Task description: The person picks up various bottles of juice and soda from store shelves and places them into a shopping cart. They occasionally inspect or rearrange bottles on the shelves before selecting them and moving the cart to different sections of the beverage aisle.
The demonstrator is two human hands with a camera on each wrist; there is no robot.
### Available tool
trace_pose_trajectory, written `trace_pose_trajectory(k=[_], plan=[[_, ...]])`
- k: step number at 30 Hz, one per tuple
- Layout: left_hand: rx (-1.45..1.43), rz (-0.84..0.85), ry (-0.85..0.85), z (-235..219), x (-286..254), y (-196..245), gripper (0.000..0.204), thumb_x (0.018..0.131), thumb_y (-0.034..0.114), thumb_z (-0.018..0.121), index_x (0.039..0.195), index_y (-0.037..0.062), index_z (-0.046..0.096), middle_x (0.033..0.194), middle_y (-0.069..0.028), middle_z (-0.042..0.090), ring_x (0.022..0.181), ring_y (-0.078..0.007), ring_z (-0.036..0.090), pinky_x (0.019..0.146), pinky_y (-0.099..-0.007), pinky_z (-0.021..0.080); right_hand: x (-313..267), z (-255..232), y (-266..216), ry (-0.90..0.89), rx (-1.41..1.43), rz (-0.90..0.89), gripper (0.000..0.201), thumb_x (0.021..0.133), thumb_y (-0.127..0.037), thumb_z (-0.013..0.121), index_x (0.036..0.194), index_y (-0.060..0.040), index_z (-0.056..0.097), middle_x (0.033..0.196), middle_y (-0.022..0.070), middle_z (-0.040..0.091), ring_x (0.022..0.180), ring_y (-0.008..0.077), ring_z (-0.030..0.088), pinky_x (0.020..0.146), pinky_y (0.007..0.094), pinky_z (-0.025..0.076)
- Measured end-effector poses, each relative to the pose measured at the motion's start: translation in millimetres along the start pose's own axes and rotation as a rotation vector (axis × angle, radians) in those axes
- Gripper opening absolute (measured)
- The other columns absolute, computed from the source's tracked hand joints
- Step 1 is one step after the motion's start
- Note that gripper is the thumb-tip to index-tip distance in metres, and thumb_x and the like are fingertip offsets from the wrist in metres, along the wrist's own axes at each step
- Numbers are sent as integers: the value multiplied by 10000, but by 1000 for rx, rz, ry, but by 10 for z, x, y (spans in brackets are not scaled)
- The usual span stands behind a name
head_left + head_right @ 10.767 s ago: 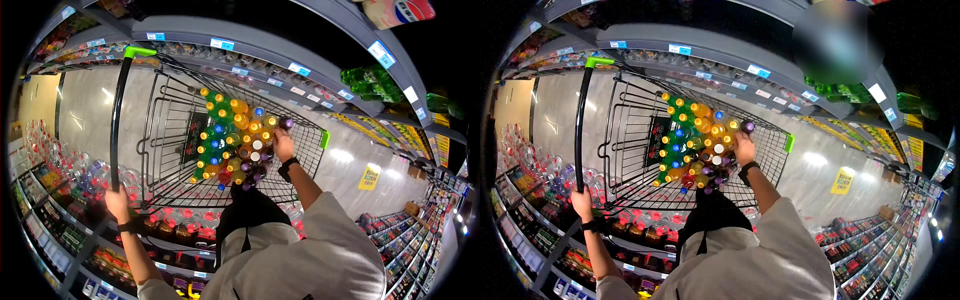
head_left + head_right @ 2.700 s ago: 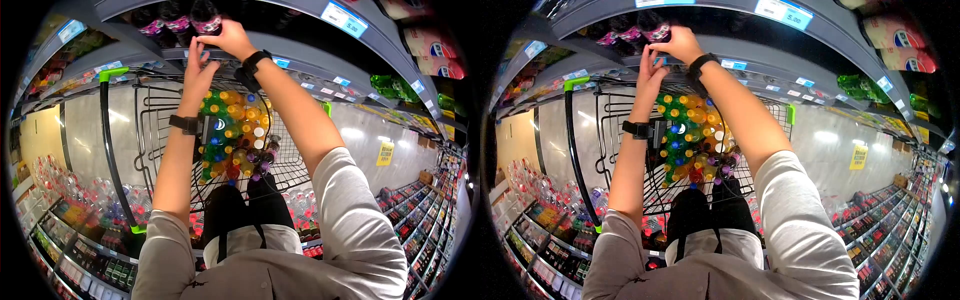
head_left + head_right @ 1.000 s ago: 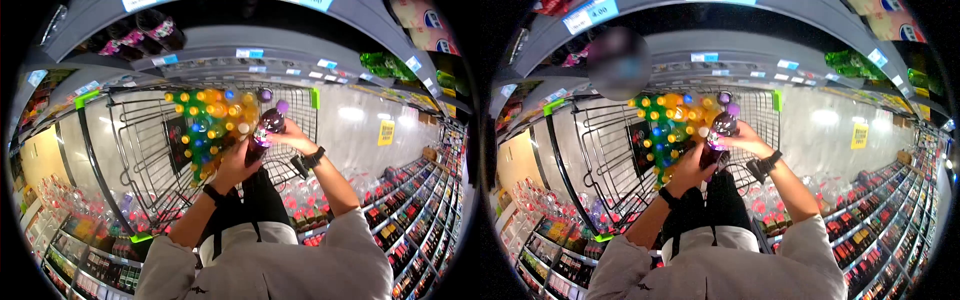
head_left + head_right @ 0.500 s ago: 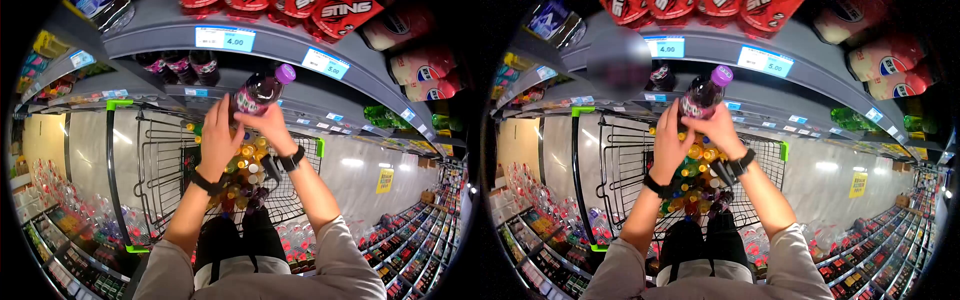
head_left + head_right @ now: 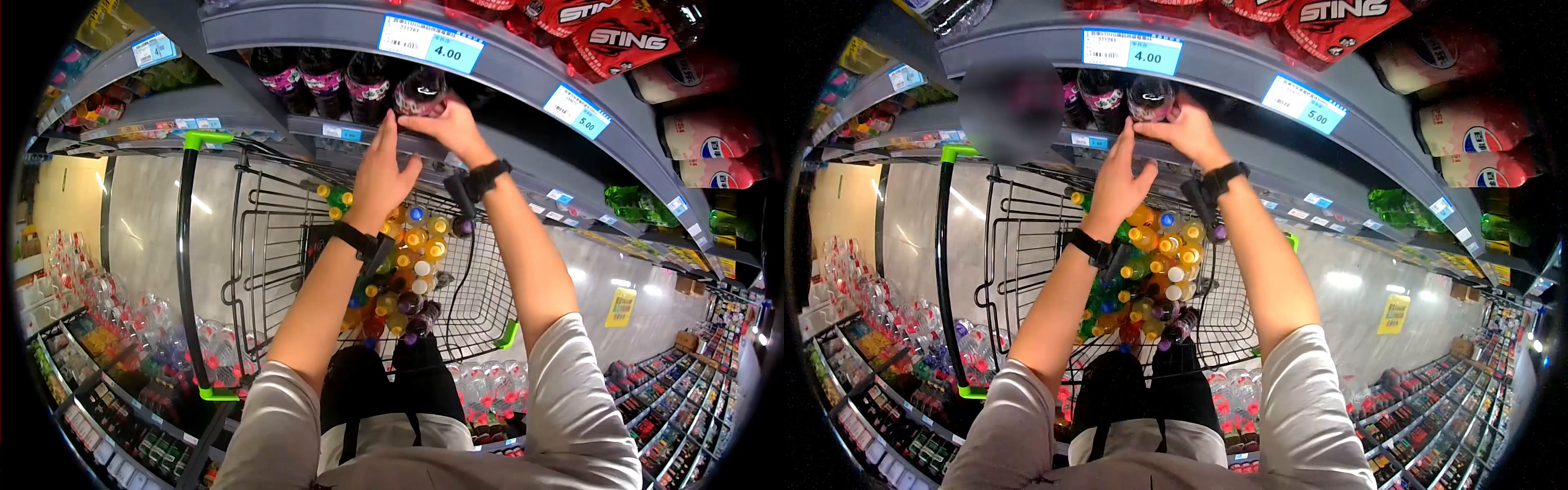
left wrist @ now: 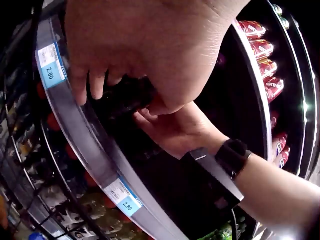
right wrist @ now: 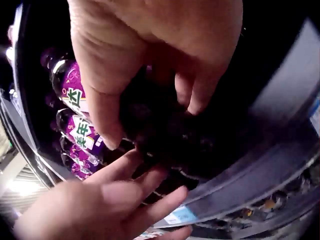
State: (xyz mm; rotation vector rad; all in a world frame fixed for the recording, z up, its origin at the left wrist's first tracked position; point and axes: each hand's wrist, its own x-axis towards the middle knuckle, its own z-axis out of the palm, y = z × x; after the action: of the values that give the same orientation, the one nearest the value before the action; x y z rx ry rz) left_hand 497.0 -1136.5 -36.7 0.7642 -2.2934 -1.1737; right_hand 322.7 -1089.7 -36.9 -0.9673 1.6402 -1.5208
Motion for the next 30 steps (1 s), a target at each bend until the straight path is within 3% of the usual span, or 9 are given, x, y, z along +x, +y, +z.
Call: trace_pose_trajectory(k=[5,8,11,12,14,16,21,28,30], plan=[[24,37,-35,14,-19,-125,776,894,240,639,1552,69,263,1458,-231,469,1283,-385,518,1029,-409,453,88,-153,-437,-188,-220,190,750,717,-422,875,1238,29,580,1140,110,678,1005,170,630,884,303,511],[-3,33,-71,60,-185,-152,705,895,201,639,1517,57,341,1448,-214,487,1276,-373,529,1028,-417,456,-30,-82,-597,-190,-320,259,725,758,-379,858,1274,31,554,1197,112,660,1096,180,612,926,314,500],[9,3,-135,141,-591,-167,528,887,144,625,1391,40,509,1435,-181,511,1286,-345,530,1029,-395,463,-99,-93,174,1,-241,-186,744,793,-239,852,1385,-12,463,1344,124,571,1259,183,504,1048,340,439],[-21,-7,-166,115,-739,-57,442,883,122,616,1317,49,570,1392,-163,551,1267,-327,551,1025,-379,472,-389,-62,170,249,-366,-79,823,779,-383,840,1390,15,456,1294,198,619,1182,249,599,985,362,485],[-113,-163,-287,253,-1055,-57,362,883,119,610,1240,63,615,1276,-155,627,1163,-309,630,953,-366,520,-978,-109,181,400,-162,-57,330,920,-191,713,1177,1,631,1005,101,715,930,148,668,824,286,530],[-206,-293,-411,434,-1323,-113,361,885,126,610,1240,59,613,1209,-163,657,1083,-294,672,872,-356,554,-1701,-152,436,563,-65,186,190,951,-193,653,1020,-20,685,822,72,711,806,129,675,770,275,524],[-234,-367,-496,1064,-1622,-322,381,864,222,629,1221,90,613,1125,-175,678,990,-336,667,839,-421,525,-2504,-162,1378,569,-791,381,524,832,-272,733,1265,-34,556,1137,210,635,987,394,637,859,441,519],[-29,-346,-594,1497,-1513,-360,499,889,335,623,1342,133,567,1220,-187,656,1113,-381,625,926,-441,500,-2433,-193,1498,517,-724,437,480,839,-307,756,1181,-32,563,1100,242,652,988,415,639,832,465,511],[-65,-364,-689,1522,-1465,-360,653,887,318,633,1480,136,427,1381,-229,550,1257,-389,538,1028,-436,448,-2495,-376,1278,515,-666,414,409,856,-303,753,1103,-24,584,958,222,681,817,388,674,739,422,534]])
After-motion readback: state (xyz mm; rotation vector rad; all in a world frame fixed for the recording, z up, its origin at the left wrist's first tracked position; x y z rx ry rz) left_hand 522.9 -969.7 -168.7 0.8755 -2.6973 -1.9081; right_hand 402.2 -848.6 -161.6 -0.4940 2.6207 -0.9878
